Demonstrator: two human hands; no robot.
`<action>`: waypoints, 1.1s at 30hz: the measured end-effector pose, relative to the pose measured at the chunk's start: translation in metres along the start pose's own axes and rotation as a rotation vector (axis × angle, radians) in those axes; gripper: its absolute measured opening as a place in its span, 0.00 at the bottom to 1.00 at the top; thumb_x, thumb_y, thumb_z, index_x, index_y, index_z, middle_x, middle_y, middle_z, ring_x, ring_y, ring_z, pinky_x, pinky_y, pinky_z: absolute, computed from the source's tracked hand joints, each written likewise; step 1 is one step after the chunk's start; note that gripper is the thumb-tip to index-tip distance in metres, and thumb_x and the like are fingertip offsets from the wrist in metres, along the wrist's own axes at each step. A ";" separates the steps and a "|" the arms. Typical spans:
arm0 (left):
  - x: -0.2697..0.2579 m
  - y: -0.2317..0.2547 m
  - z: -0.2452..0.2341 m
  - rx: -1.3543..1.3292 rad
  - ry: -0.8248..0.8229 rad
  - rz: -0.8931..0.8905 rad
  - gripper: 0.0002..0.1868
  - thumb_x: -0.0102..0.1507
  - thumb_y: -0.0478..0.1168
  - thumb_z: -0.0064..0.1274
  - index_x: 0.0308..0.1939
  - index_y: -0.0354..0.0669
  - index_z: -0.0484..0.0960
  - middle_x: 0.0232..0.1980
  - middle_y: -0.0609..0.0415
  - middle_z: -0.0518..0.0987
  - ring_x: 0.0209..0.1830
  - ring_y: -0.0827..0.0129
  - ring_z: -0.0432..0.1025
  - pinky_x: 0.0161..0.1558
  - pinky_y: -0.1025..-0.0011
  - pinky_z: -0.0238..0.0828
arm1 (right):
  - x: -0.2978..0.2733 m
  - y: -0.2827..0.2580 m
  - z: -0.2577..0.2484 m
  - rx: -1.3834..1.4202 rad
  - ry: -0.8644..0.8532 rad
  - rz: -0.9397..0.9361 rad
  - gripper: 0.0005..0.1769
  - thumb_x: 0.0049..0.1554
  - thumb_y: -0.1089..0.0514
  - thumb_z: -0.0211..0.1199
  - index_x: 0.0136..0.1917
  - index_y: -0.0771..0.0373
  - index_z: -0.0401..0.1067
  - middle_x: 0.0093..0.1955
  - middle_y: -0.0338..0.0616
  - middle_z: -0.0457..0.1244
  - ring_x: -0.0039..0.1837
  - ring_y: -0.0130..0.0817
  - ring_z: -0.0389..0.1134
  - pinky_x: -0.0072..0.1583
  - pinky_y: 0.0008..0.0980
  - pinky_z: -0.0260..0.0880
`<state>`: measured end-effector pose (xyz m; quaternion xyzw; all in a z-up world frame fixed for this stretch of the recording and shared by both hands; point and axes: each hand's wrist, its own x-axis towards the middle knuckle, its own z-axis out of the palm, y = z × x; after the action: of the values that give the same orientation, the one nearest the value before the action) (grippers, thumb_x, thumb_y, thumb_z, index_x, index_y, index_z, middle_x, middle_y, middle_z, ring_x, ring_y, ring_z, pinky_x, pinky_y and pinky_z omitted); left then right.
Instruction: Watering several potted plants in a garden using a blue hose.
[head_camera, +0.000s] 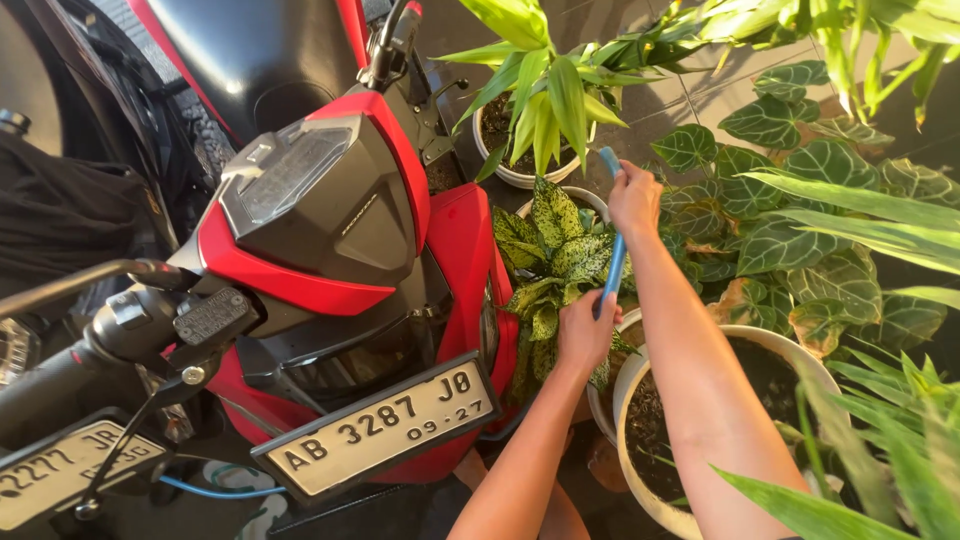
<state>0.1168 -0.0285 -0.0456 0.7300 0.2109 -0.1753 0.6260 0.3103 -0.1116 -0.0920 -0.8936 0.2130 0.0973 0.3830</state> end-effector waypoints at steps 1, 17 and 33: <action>-0.003 -0.002 -0.003 -0.008 0.005 -0.002 0.18 0.71 0.46 0.46 0.51 0.34 0.84 0.34 0.52 0.85 0.31 0.71 0.80 0.38 0.68 0.76 | 0.009 0.002 0.002 -0.007 -0.004 -0.005 0.19 0.66 0.56 0.52 0.67 0.58 0.73 0.39 0.54 0.71 0.34 0.38 0.66 0.37 0.42 0.64; -0.072 0.005 -0.031 0.126 0.115 0.141 0.24 0.71 0.36 0.41 0.72 0.38 0.67 0.44 0.42 0.79 0.41 0.49 0.75 0.42 0.55 0.70 | 0.061 0.016 0.043 0.242 -0.072 0.038 0.18 0.66 0.56 0.55 0.65 0.65 0.73 0.38 0.45 0.70 0.32 0.25 0.66 0.36 0.29 0.71; 0.071 0.000 0.001 0.190 0.359 0.033 0.25 0.68 0.34 0.48 0.70 0.36 0.72 0.38 0.35 0.82 0.36 0.44 0.78 0.38 0.52 0.73 | 0.018 0.048 0.063 0.632 -0.420 0.246 0.16 0.60 0.68 0.59 0.60 0.80 0.70 0.44 0.53 0.69 0.40 0.34 0.73 0.42 0.30 0.77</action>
<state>0.1769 -0.0235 -0.0831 0.8087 0.2894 -0.0512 0.5095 0.3040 -0.1014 -0.1722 -0.6602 0.2550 0.2528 0.6597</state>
